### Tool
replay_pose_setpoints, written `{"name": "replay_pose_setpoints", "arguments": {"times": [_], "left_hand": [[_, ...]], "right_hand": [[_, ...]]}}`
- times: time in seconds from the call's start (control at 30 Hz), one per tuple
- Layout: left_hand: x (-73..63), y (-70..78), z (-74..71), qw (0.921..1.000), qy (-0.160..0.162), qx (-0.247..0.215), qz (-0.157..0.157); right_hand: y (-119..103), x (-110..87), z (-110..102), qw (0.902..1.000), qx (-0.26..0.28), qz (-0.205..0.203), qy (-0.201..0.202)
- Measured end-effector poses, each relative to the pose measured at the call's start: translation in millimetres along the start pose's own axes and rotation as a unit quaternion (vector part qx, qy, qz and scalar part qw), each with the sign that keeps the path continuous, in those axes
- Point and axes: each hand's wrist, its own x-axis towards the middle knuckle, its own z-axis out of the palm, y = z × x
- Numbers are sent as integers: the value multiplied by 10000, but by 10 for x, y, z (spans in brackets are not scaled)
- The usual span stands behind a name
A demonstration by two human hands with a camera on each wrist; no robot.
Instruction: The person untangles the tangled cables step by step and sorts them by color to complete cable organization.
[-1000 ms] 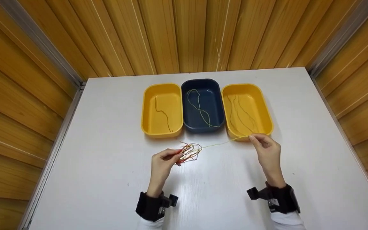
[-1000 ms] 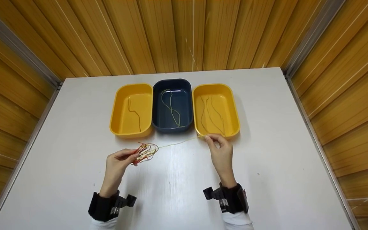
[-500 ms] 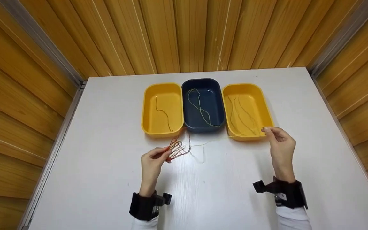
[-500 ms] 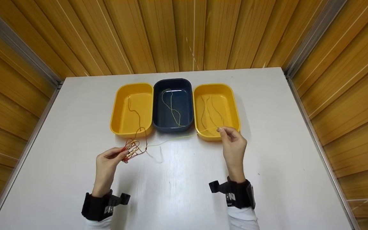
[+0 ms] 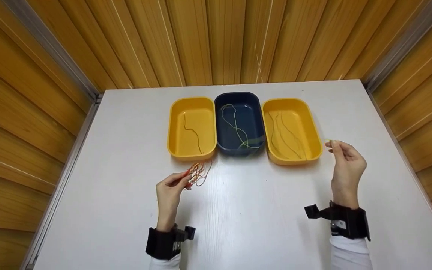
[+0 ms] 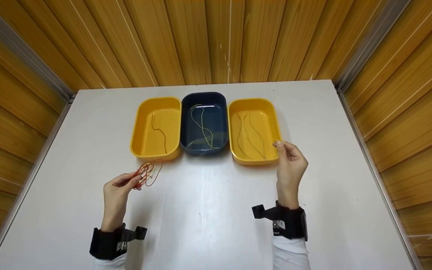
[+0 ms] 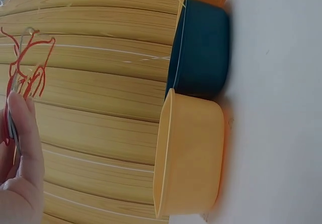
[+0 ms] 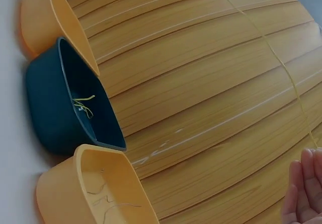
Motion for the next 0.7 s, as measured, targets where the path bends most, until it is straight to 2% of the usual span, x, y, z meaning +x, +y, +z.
{"name": "replay_pose_setpoints", "arguments": {"times": [0.17, 0.4, 0.57, 0.7], "left_hand": [[7, -3, -45, 9998, 184, -17, 4], [-7, -10, -21, 9997, 134, 106, -156], [-24, -25, 20, 9996, 105, 18, -271], [-39, -40, 46, 9997, 44, -26, -248]], "right_hand": [[-49, 68, 27, 9989, 424, -133, 168], [-13, 52, 245, 9996, 45, -234, -143], [31, 60, 442, 9982, -194, -254, -498], [103, 83, 604, 9959, -376, -288, -772]]}}
